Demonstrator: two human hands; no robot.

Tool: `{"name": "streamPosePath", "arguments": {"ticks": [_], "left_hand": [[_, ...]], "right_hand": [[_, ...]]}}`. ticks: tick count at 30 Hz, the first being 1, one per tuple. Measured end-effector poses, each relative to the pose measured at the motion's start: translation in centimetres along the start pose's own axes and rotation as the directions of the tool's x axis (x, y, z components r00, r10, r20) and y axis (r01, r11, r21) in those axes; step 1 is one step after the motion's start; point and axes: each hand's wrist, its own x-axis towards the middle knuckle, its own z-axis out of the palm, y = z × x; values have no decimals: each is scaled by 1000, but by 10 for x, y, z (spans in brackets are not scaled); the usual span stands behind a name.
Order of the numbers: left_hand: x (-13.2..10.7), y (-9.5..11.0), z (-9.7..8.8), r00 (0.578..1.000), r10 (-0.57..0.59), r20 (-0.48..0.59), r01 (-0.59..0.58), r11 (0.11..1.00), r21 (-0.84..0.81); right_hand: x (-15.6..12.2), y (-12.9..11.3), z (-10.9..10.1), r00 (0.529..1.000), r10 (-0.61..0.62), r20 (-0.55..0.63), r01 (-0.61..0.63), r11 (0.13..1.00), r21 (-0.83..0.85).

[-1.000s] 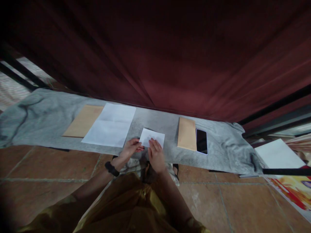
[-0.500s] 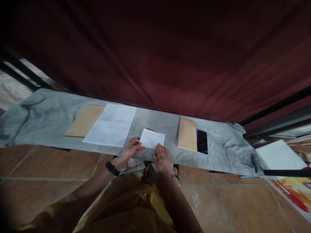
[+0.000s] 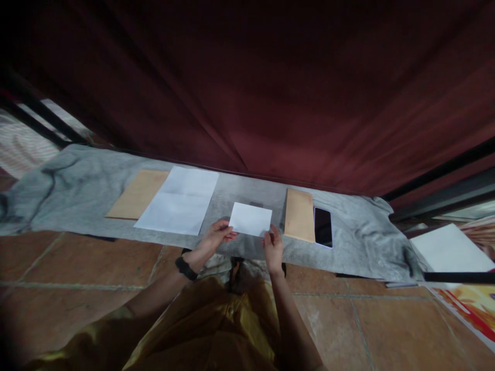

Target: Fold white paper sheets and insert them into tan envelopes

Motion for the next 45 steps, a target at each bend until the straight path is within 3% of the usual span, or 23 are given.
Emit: {"name": "streamPosePath", "arguments": {"ticks": [5, 10, 15, 20, 21, 23, 26, 29, 32, 35, 37, 40, 45], "left_hand": [[6, -4, 13, 1000, 0, -2, 0, 1000, 3], [7, -7, 8, 999, 25, -21, -25, 999, 20], [6, -10, -12, 994, 82, -77, -77, 995, 67], [1, -1, -50, 961, 209, -182, -181, 970, 160], [0, 3, -60, 941, 259, -215, -215, 954, 210], [0, 15, -84, 856, 437, -274, -294, 850, 438], [2, 38, -127, 749, 595, -292, -237, 652, 720], [9, 61, -175, 602, 677, -425, -18, 543, 840], [13, 77, -221, 505, 585, -635, 271, 591, 760], [14, 84, -254, 503, 505, -702, 376, 603, 703], [13, 86, -268, 529, 464, -710, 443, 562, 698], [12, 86, -280, 574, 422, -702, 538, 451, 712], [13, 82, -290, 609, 462, -645, 519, 382, 764]], "right_hand": [[16, -1, 1, 996, 85, -34, -80, 989, 122], [25, 5, -3, 992, 105, -70, -96, 988, 124], [32, 15, -4, 988, 124, -92, -110, 984, 140], [33, 19, -4, 990, 116, -81, -109, 990, 91], [33, 19, -4, 990, 111, -83, -105, 992, 74], [32, 18, -4, 992, 100, -82, -97, 994, 39], [31, 17, -4, 992, 101, -71, -101, 995, 4], [31, 20, -5, 992, 111, -61, -112, 993, -21], [32, 23, -5, 991, 115, -67, -118, 992, -34], [31, 22, -4, 992, 96, -77, -98, 995, -28], [29, 20, -4, 994, 76, -83, -79, 997, -24], [27, 18, -3, 994, 64, -88, -68, 997, -36], [26, 19, -4, 994, 71, -80, -76, 995, -62]]}}
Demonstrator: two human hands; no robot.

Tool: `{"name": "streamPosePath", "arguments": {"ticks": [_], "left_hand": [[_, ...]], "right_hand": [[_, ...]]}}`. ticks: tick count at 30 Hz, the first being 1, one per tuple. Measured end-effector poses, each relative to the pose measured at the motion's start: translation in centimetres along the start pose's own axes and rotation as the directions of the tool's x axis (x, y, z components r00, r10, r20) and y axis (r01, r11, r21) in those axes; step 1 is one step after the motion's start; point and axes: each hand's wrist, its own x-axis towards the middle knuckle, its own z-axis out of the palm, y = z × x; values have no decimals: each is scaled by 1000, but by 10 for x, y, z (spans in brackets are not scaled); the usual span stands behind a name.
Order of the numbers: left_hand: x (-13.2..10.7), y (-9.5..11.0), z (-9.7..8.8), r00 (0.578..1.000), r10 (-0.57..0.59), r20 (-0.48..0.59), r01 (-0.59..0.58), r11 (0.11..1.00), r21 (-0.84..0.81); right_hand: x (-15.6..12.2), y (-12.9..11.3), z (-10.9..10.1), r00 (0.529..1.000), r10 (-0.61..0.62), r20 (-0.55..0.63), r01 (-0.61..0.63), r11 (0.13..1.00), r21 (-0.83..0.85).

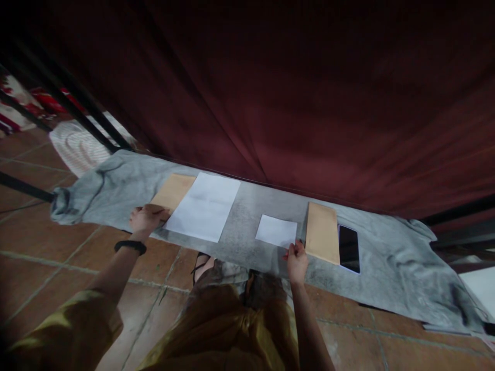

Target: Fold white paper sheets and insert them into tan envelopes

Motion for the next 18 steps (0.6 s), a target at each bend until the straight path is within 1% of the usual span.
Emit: {"name": "streamPosePath", "arguments": {"ticks": [3, 7, 14, 16, 18], "left_hand": [[3, -5, 3, 1000, 21, 1, -21, 999, -30], [5, -8, 4, 1000, 11, 9, -10, 999, -33], [-1, -2, 3, 1000, -3, -2, 3, 1000, 0], [0, -2, 2, 1000, -19, 8, 19, 1000, 4], [3, -3, 0, 999, -4, 43, 3, 1000, 14]], "right_hand": [[1, 0, 0, 1000, -2, 4, 2, 1000, -5], [1, -5, 0, 1000, -4, 5, 4, 1000, -4], [-3, -12, 0, 999, -49, 2, 49, 996, -75], [-4, -10, -2, 998, -62, -3, 62, 993, -99], [-5, -8, -3, 997, -72, -7, 71, 990, -118]]}}
